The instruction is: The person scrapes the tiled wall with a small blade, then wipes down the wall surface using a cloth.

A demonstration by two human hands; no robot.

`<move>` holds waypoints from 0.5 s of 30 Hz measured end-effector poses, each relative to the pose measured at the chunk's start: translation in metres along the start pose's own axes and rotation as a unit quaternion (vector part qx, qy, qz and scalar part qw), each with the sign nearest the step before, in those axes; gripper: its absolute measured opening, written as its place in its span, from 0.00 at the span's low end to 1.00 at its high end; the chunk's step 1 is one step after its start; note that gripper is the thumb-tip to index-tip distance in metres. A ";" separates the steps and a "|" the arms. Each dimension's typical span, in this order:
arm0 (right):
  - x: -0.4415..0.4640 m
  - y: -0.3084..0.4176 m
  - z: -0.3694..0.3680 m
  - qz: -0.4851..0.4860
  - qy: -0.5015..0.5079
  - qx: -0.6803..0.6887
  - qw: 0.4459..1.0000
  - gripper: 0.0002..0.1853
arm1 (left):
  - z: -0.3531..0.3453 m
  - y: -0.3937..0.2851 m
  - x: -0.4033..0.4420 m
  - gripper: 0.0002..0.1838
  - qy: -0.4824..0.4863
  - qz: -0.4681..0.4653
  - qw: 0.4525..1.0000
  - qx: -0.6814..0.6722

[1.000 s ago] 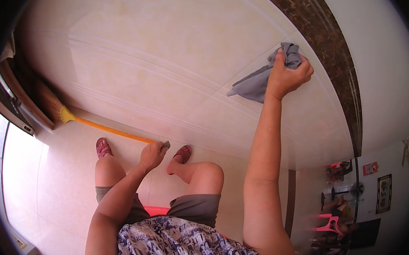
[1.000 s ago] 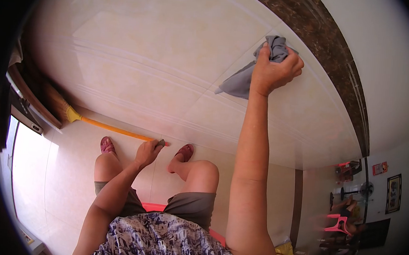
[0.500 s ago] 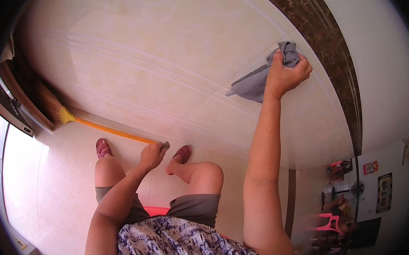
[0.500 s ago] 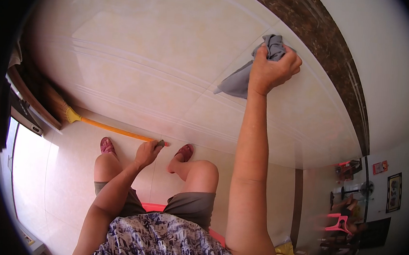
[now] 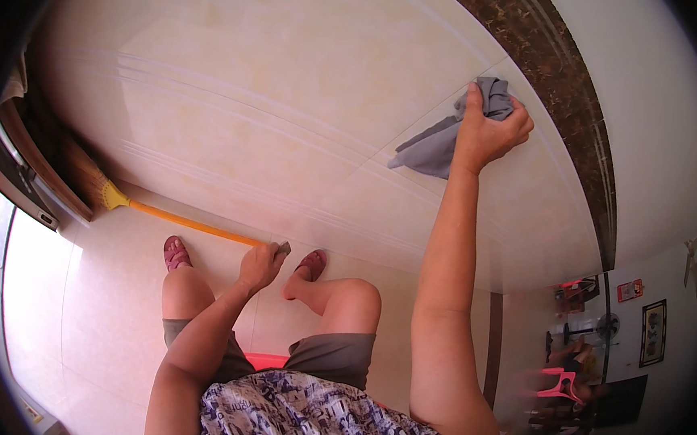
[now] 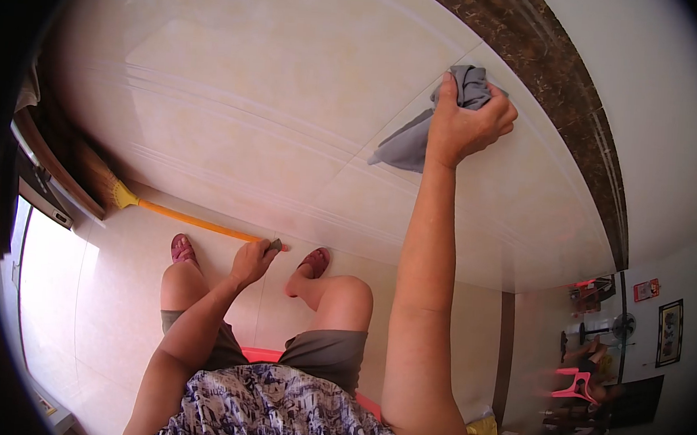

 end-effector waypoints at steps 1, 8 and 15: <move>0.001 -0.002 -0.001 0.000 0.000 0.000 1.000 0.28 | 0.001 -0.001 0.000 0.13 -0.001 -0.001 1.000 0.001; 0.002 -0.006 -0.003 -0.009 0.007 0.027 1.000 0.27 | 0.000 -0.002 0.000 0.13 -0.001 0.003 1.000 0.000; 0.005 -0.011 -0.004 -0.027 0.018 0.039 0.999 0.27 | -0.002 0.000 0.000 0.13 0.013 0.013 1.000 0.002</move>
Point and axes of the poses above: each hand's wrist, its own x-axis towards the middle knuckle, its own z-axis out of the back of the hand, y = z × x, the point moved 9 cm from there along x, towards the middle knuckle, and after that the axes turned 7 degrees about y, right-handed, at the moved point
